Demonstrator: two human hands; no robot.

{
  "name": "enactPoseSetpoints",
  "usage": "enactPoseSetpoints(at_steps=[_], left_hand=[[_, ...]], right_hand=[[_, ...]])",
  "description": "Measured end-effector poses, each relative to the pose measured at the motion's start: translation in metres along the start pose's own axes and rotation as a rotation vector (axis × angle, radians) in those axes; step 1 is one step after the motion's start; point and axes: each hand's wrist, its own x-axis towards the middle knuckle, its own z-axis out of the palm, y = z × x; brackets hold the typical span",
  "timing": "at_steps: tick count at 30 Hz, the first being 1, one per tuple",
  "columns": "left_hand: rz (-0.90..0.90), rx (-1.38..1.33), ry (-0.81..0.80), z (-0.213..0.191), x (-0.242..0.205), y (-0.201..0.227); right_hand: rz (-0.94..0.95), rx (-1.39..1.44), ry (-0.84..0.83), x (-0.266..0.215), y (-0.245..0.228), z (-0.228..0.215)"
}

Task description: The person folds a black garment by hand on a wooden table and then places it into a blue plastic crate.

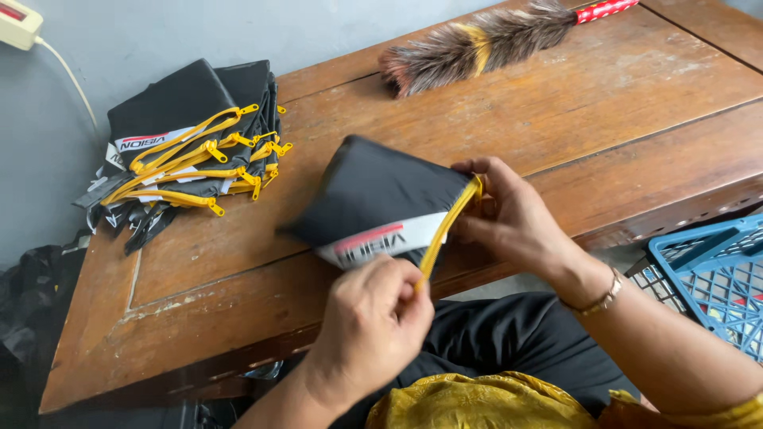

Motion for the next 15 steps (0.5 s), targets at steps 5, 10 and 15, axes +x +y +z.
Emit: enactPoseSetpoints(at_steps=[5,10,15], left_hand=[[0.187,0.006,-0.101,-0.044,0.035,0.025],[-0.073,0.039,-0.5,-0.069,0.079,-0.033],[-0.056,-0.254,-0.536,-0.053,0.102,-0.035]], right_hand=[[-0.261,0.339,-0.077,0.01,-0.01,-0.015],[-0.519,-0.087,-0.262,-0.002,-0.105,-0.023],[-1.002,-0.626,-0.329,0.012,-0.171,-0.011]])
